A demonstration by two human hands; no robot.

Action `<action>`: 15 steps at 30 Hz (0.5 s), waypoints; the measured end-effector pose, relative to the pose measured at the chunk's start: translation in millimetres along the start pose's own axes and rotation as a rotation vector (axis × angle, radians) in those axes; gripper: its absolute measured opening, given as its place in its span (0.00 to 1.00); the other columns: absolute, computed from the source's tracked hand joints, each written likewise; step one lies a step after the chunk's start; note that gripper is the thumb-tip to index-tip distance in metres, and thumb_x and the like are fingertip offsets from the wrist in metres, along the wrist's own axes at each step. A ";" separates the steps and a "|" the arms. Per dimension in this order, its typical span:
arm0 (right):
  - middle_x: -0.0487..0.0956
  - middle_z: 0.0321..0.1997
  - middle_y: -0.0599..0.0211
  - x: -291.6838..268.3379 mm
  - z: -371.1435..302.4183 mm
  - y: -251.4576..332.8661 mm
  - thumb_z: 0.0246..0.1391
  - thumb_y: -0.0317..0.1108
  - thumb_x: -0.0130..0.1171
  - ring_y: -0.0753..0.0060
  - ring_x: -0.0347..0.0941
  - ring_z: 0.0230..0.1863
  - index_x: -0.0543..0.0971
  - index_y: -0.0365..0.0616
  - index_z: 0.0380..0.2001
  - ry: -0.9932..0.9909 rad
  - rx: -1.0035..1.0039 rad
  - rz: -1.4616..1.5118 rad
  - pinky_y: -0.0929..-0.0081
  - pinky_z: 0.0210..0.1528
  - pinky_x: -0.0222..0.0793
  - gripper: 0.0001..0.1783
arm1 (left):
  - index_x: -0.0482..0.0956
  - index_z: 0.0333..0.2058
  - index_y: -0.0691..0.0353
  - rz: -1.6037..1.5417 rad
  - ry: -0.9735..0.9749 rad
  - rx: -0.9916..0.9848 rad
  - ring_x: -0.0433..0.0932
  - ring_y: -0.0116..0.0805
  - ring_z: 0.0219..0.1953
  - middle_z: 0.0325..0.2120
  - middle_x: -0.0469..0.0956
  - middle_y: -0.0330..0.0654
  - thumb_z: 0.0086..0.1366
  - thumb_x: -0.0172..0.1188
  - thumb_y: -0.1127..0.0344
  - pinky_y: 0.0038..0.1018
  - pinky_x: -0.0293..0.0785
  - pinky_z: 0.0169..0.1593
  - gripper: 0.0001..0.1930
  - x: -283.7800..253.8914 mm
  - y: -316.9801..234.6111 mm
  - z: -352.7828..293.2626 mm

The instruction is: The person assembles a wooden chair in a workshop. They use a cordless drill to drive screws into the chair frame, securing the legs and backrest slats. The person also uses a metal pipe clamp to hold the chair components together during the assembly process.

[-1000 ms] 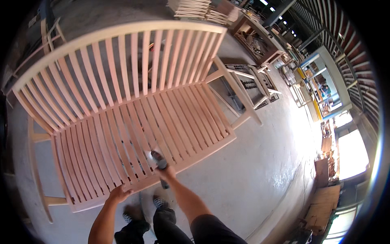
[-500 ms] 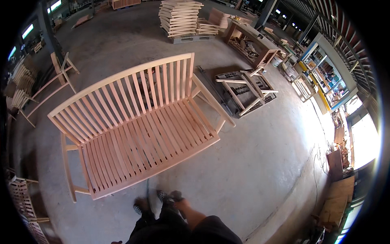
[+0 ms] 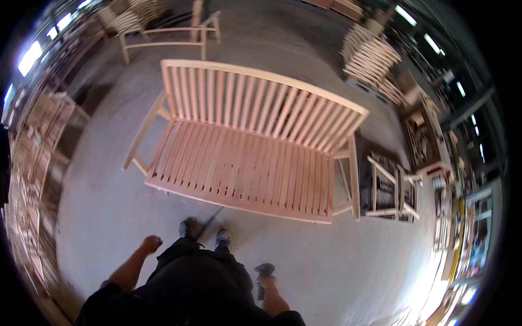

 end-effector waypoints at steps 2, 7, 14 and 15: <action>0.83 0.33 0.59 -11.9 -42.4 27.3 0.34 0.35 0.73 0.66 0.81 0.32 0.82 0.32 0.37 -0.128 0.008 -0.112 0.66 0.34 0.76 0.24 | 0.82 0.47 0.60 -0.370 -0.174 -0.128 0.78 0.54 0.51 0.46 0.82 0.52 0.66 0.54 0.49 0.43 0.74 0.55 0.22 -40.6 -33.7 -17.9; 0.82 0.36 0.59 -19.3 -84.7 77.4 0.32 0.35 0.74 0.66 0.79 0.37 0.80 0.28 0.40 -0.027 -0.032 0.023 0.67 0.38 0.75 0.30 | 0.81 0.50 0.61 -0.579 -0.167 -0.336 0.80 0.50 0.51 0.45 0.83 0.51 0.62 0.60 0.47 0.41 0.74 0.56 0.26 -57.4 -50.1 -51.2; 0.81 0.27 0.55 5.7 -12.8 73.2 0.42 0.26 0.68 0.64 0.78 0.23 0.80 0.30 0.33 0.131 -0.072 0.100 0.69 0.26 0.74 0.14 | 0.84 0.40 0.66 -0.665 -0.294 -0.605 0.82 0.52 0.45 0.39 0.83 0.57 0.58 0.62 0.54 0.41 0.77 0.50 0.20 13.1 5.3 -113.6; 0.82 0.28 0.55 11.2 5.7 68.1 0.42 0.28 0.69 0.63 0.80 0.25 0.80 0.29 0.34 0.111 -0.067 0.051 0.68 0.28 0.76 0.16 | 0.84 0.37 0.66 -0.652 -0.304 -0.658 0.82 0.52 0.43 0.37 0.83 0.58 0.57 0.62 0.55 0.42 0.78 0.48 0.19 22.1 17.6 -125.2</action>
Point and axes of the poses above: each hand's wrist, its own z-axis towards the middle knuckle, its own x-axis out of the palm, y = z × x, the point moved 4 cm from there along z, towards the middle knuckle
